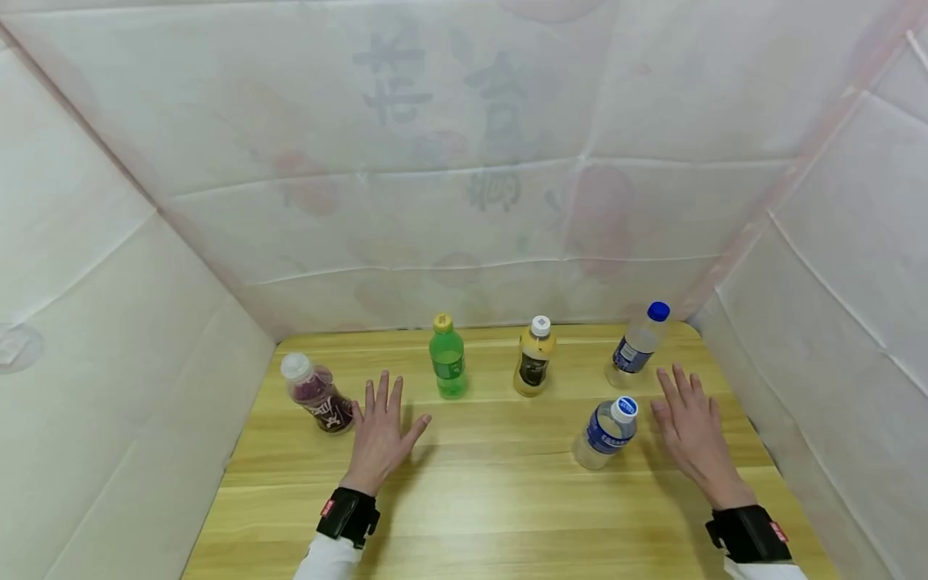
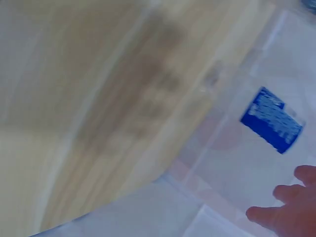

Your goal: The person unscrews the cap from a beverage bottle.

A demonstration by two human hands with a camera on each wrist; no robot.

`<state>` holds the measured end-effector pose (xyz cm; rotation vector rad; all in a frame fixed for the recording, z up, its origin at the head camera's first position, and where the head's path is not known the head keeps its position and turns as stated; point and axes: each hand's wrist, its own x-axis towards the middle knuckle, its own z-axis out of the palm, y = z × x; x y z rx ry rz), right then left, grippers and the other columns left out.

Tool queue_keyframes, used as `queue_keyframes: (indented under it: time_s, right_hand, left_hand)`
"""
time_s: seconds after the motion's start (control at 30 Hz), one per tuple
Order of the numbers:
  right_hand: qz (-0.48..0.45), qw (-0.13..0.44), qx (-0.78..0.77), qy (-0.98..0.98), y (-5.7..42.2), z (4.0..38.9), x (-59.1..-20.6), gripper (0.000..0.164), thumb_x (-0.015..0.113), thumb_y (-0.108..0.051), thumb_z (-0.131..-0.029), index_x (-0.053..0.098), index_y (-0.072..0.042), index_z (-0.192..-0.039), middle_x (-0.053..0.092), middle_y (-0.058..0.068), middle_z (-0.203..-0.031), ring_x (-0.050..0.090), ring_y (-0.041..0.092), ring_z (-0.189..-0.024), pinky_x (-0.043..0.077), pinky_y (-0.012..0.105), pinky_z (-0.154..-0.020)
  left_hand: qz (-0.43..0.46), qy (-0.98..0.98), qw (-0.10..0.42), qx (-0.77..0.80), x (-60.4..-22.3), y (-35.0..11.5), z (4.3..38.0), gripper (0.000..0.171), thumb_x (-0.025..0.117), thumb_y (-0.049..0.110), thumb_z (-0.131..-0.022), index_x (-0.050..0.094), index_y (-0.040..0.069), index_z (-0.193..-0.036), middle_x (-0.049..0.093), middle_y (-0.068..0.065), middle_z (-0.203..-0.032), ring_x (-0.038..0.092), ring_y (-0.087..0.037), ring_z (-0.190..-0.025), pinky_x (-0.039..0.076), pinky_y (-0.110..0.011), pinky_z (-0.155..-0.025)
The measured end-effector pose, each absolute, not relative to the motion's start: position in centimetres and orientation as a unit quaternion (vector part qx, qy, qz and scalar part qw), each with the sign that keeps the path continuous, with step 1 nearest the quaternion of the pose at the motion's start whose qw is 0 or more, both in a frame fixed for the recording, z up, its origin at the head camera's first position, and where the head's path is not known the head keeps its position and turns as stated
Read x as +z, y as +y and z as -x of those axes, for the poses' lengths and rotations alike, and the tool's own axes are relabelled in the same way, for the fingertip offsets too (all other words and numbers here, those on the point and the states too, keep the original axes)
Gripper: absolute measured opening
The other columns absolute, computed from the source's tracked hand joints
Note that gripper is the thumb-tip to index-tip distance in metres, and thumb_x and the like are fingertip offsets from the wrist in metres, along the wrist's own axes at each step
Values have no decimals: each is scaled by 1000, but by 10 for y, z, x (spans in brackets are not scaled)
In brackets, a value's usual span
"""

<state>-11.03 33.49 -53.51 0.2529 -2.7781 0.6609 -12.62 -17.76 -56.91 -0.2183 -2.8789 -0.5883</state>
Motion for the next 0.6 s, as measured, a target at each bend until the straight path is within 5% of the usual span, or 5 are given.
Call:
queue_keyframes:
  time_s: [0.17, 0.37, 0.47, 0.6]
  right_hand:
    - [-89, 159, 283, -942, 329, 106, -521, 53, 40, -25, -113, 33, 2, -159, 29, 30, -163, 22, 54, -149, 17, 74, -116]
    - [-82, 140, 369, -915, 318, 102, -513, 50, 38, -21, -112, 38, -1, -158, 45, 33, -151, 46, 58, -132, 40, 72, -100]
    - [-98, 120, 401, -903, 313, 100, -513, 50, 38, -26, -113, 39, -2, -157, 51, 30, -148, 52, 52, -129, 51, 52, -98]
    - [-141, 87, 433, -886, 308, 99, -515, 57, 54, -27, -109, 37, -6, -159, 49, 22, -154, 53, 30, -134, 47, 21, -100]
  left_hand:
    - [74, -972, 99, -198, -570, -177, 126, 92, 65, 57, -96, 31, 1, -160, 17, -26, -168, 14, -53, -152, 14, -79, -114]
    - [74, -972, 101, -201, -571, -177, 125, 92, 66, 56, -96, 32, 0, -160, 18, -27, -168, 16, -54, -151, 15, -79, -114]
    - [73, -971, 102, -203, -571, -177, 125, 92, 65, 57, -96, 32, 0, -160, 18, -27, -167, 17, -54, -151, 15, -79, -113]
    - [74, -971, 102, -205, -571, -177, 126, 91, 65, 57, -96, 32, 0, -160, 18, -28, -167, 17, -54, -151, 15, -80, -113]
